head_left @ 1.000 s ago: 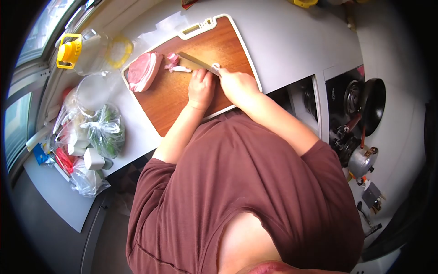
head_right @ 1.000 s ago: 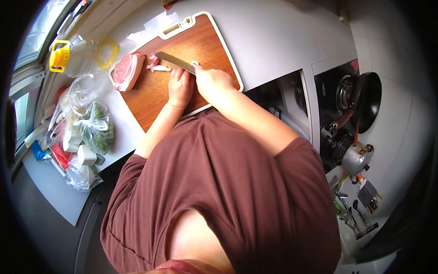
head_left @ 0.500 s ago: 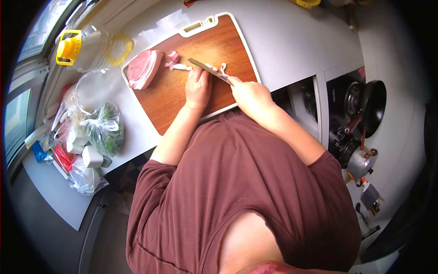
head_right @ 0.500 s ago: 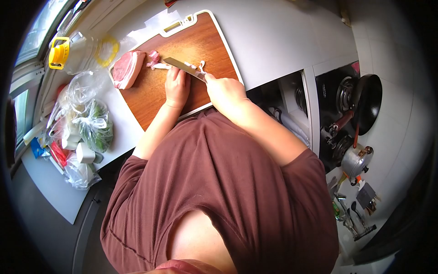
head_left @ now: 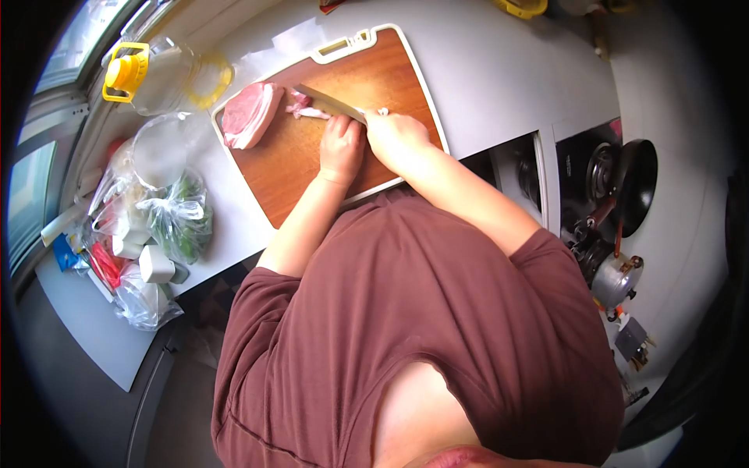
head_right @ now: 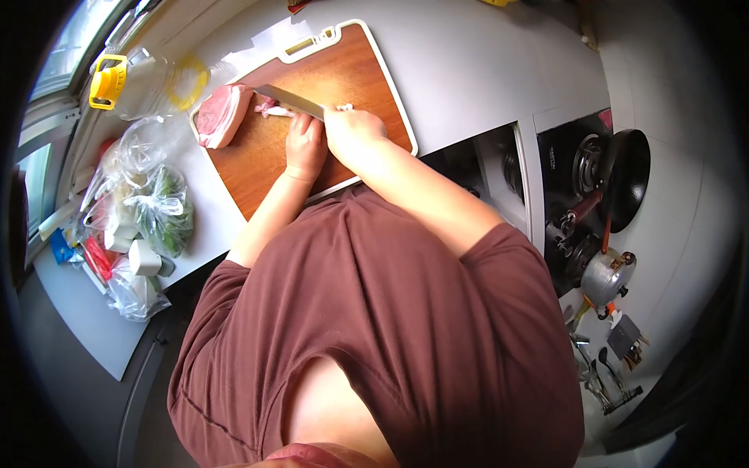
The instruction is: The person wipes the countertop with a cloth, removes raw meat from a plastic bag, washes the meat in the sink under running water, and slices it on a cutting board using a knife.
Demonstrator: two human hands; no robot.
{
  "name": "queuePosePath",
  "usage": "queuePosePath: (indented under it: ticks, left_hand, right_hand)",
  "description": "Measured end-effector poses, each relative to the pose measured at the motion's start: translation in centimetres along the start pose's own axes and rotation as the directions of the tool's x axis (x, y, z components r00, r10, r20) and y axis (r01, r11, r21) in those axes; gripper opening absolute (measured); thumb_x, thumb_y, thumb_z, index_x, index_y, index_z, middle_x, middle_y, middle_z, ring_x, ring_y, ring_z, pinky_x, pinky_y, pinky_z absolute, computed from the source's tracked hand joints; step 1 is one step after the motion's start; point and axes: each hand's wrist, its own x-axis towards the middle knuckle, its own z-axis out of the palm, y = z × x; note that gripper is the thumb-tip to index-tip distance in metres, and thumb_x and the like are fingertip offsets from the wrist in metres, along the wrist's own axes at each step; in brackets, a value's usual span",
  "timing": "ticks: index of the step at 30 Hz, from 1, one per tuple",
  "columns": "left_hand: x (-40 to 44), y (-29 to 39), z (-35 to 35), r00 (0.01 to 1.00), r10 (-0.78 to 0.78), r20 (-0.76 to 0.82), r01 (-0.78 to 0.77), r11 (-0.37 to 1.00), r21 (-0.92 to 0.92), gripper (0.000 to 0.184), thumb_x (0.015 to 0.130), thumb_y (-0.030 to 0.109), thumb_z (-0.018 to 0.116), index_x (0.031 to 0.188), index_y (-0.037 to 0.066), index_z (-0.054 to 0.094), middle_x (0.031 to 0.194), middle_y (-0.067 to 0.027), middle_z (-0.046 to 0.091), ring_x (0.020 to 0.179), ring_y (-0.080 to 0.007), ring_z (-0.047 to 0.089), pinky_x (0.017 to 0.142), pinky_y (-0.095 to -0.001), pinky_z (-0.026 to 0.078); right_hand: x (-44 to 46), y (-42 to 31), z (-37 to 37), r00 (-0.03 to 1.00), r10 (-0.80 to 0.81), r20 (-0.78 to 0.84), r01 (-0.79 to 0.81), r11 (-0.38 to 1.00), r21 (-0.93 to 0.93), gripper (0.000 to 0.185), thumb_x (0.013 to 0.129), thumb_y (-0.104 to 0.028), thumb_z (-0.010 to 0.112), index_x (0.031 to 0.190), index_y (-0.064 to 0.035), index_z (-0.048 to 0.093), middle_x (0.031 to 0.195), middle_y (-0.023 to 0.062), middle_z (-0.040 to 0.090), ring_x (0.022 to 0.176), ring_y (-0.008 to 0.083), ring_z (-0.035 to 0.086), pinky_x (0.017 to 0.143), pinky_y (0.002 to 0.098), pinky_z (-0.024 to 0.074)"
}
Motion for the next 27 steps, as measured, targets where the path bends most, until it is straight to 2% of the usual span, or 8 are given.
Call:
queuePosePath:
  ticks: [3, 6, 9, 13, 19, 23, 25, 27]
  left_hand:
    - [-0.1, 0.5, -0.2, 0.999, -0.034, -0.042, 0.035, 0.999, 0.003, 0.021, 0.071, 0.001, 0.064, 0.092, 0.004, 0.061, 0.093, -0.0119, 0.06, 0.088, -0.0328, 0.058, 0.079, -0.0397, 0.049]
    - [0.0, 0.3, -0.5, 1.0, 0.01, 0.008, -0.01, 0.997, -0.071, 0.021, 0.073, 0.002, 0.065, 0.094, 0.004, 0.06, 0.095, -0.0117, 0.06, 0.087, -0.0324, 0.058, 0.078, -0.0398, 0.049]
    - [0.1, 0.5, -0.6, 0.998, -0.007, -0.06, -0.001, 0.991, -0.133, 0.021, 0.075, 0.003, 0.067, 0.095, 0.004, 0.059, 0.095, -0.0121, 0.06, 0.087, -0.0325, 0.058, 0.077, -0.04, 0.049]
    - [-0.2, 0.5, -0.8, 0.998, -0.012, -0.068, 0.012, 1.0, -0.008, 0.015, 0.077, 0.006, 0.067, 0.09, 0.006, 0.059, 0.094, -0.0096, 0.06, 0.087, -0.0306, 0.058, 0.073, -0.0389, 0.05]
    - [0.0, 0.1, -0.6, 0.999, 0.015, -0.044, -0.015, 1.0, -0.007, 0.02, 0.071, 0.003, 0.067, 0.089, 0.005, 0.059, 0.093, -0.0111, 0.06, 0.085, -0.0314, 0.058, 0.073, -0.0392, 0.05]
    - [-0.1, 0.1, -0.5, 0.999, -0.004, -0.051, 0.003, 1.0, -0.031, 0.02, 0.07, 0.003, 0.067, 0.088, 0.004, 0.059, 0.092, -0.0114, 0.06, 0.084, -0.0317, 0.058, 0.075, -0.0389, 0.05]
    - [-0.2, -0.3, -0.4, 0.999, 0.0, -0.053, -0.002, 1.0, -0.027, 0.019, 0.07, 0.003, 0.067, 0.087, 0.004, 0.059, 0.092, -0.0115, 0.06, 0.084, -0.0318, 0.058, 0.075, -0.0388, 0.05]
    - [-0.2, -0.4, -0.1, 0.998, 0.021, -0.055, -0.023, 0.999, -0.027, 0.018, 0.07, 0.004, 0.067, 0.086, 0.004, 0.058, 0.091, -0.0115, 0.06, 0.083, -0.0318, 0.058, 0.075, -0.0388, 0.05]
  right_hand:
    - [-2.3, 1.4, -0.3, 0.989, 0.129, 0.075, -0.13, 0.992, 0.006, 0.027, 0.096, -0.02, 0.038, 0.109, -0.0057, 0.057, 0.085, 0.0179, 0.068, 0.081, 0.0361, 0.067, 0.071, 0.0456, 0.053]
    - [-3.7, 3.6, -0.2, 0.986, 0.146, 0.08, -0.147, 0.989, 0.007, 0.027, 0.097, -0.021, 0.037, 0.107, -0.0068, 0.057, 0.084, 0.0188, 0.068, 0.08, 0.0358, 0.067, 0.068, 0.0463, 0.0523]
    - [-4.7, 3.6, -0.1, 0.999, 0.054, -0.006, -0.053, 0.998, 0.043, 0.023, 0.096, -0.02, 0.04, 0.105, -0.0071, 0.057, 0.076, 0.0174, 0.067, 0.073, 0.0346, 0.068, 0.061, 0.0459, 0.0521]
    - [-5.4, 2.0, -0.5, 1.0, -0.007, -0.011, 0.008, 1.0, 0.025, 0.022, 0.094, -0.017, 0.042, 0.105, -0.0069, 0.057, 0.072, 0.0162, 0.067, 0.068, 0.0341, 0.068, 0.06, 0.0448, 0.0528]
    - [-5.2, 1.7, -1.3, 0.996, 0.055, 0.075, -0.058, 0.998, 0.037, 0.023, 0.093, -0.014, 0.041, 0.107, -0.0045, 0.057, 0.079, 0.0188, 0.068, 0.076, 0.0346, 0.069, 0.066, 0.0455, 0.0538]
    - [-2.5, 0.7, -0.4, 0.995, 0.086, 0.059, -0.089, 0.995, 0.048, 0.024, 0.093, -0.014, 0.041, 0.107, -0.0031, 0.056, 0.084, 0.0218, 0.067, 0.082, 0.0365, 0.067, 0.069, 0.0466, 0.0533]
    - [-0.8, -0.6, -0.8, 0.995, 0.077, 0.065, -0.081, 0.995, 0.055, 0.025, 0.095, -0.017, 0.039, 0.106, -0.0026, 0.056, 0.085, 0.024, 0.066, 0.08, 0.0393, 0.066, 0.068, 0.0486, 0.052]
    - [0.4, -0.9, 0.1, 1.0, -0.005, -0.02, 0.007, 0.997, 0.071, 0.025, 0.095, -0.016, 0.039, 0.106, -0.0017, 0.056, 0.085, 0.0249, 0.066, 0.081, 0.0396, 0.066, 0.069, 0.0484, 0.0521]
